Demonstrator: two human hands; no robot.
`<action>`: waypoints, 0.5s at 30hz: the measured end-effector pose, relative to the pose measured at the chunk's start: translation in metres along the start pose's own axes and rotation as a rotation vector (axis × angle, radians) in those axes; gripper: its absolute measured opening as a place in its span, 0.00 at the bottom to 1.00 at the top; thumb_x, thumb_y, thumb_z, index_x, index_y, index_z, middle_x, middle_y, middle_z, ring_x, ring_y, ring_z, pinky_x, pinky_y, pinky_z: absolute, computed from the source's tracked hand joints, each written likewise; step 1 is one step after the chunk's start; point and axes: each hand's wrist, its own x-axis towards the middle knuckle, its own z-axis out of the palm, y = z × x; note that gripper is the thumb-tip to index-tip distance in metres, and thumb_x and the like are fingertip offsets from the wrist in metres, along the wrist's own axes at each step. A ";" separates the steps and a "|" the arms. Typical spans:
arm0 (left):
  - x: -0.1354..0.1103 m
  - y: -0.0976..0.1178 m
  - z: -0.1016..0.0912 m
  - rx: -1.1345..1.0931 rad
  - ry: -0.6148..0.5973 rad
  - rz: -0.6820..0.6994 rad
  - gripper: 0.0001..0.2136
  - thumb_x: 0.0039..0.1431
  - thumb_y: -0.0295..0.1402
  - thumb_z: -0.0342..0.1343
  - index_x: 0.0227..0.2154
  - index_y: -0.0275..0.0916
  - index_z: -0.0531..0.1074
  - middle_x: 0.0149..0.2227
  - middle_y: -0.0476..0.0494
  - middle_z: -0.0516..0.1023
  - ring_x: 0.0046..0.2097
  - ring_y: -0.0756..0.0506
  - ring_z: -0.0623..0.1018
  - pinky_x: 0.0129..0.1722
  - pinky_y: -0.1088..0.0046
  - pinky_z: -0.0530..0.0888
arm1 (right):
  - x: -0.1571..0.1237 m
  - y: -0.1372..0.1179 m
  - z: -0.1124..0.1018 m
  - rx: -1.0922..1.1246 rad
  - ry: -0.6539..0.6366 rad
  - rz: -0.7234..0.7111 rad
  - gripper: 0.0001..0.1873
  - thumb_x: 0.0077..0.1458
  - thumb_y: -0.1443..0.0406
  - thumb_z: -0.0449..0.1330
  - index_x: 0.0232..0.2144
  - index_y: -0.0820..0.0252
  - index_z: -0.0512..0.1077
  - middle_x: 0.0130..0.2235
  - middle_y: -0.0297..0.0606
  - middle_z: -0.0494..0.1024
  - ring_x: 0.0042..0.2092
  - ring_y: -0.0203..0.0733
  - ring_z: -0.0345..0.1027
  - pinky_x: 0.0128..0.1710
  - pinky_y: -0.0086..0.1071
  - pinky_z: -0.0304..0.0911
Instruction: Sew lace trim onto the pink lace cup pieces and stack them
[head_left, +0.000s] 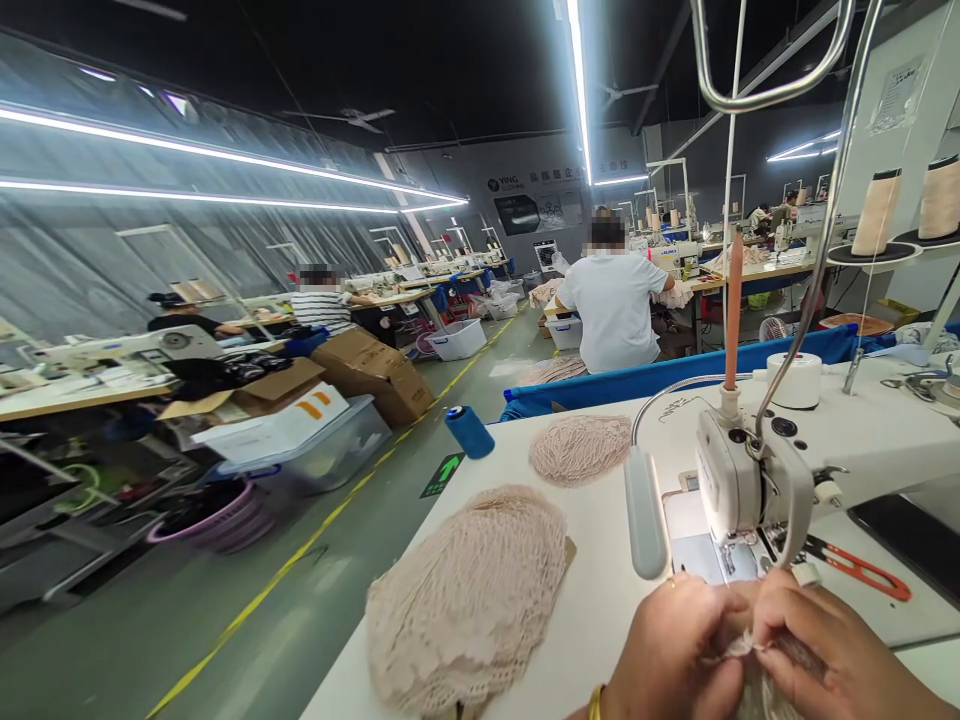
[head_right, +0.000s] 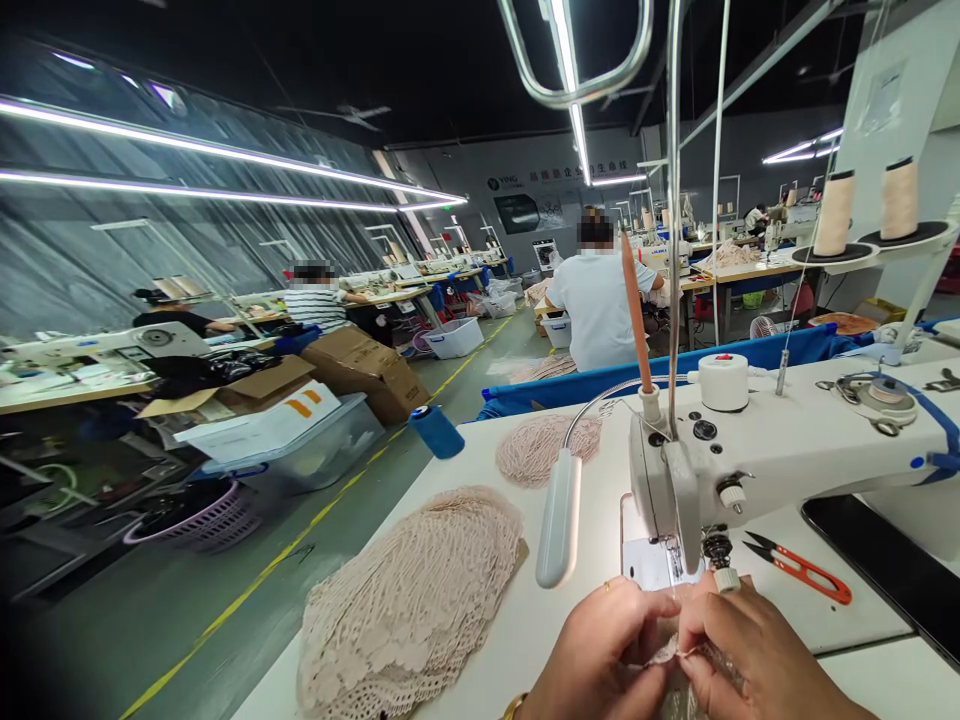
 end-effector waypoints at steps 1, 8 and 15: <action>0.000 0.001 -0.001 -0.042 -0.027 -0.007 0.05 0.63 0.33 0.61 0.41 0.44 0.78 0.27 0.50 0.75 0.29 0.46 0.75 0.34 0.71 0.72 | -0.001 0.001 0.001 -0.005 0.001 -0.016 0.14 0.74 0.55 0.54 0.37 0.48 0.74 0.35 0.34 0.81 0.36 0.44 0.77 0.36 0.32 0.70; 0.003 -0.002 0.000 -0.129 0.070 0.128 0.01 0.63 0.29 0.62 0.36 0.42 0.77 0.27 0.50 0.76 0.29 0.48 0.76 0.34 0.74 0.72 | -0.002 -0.011 -0.009 -0.041 0.037 -0.002 0.13 0.77 0.55 0.56 0.43 0.46 0.80 0.39 0.35 0.82 0.40 0.44 0.78 0.41 0.32 0.72; 0.005 0.012 -0.007 -0.244 -0.034 -0.150 0.03 0.60 0.32 0.66 0.32 0.41 0.78 0.33 0.47 0.77 0.34 0.47 0.77 0.33 0.74 0.70 | -0.003 -0.024 0.000 0.108 0.055 0.121 0.18 0.77 0.50 0.52 0.37 0.48 0.73 0.34 0.32 0.78 0.36 0.43 0.74 0.35 0.32 0.68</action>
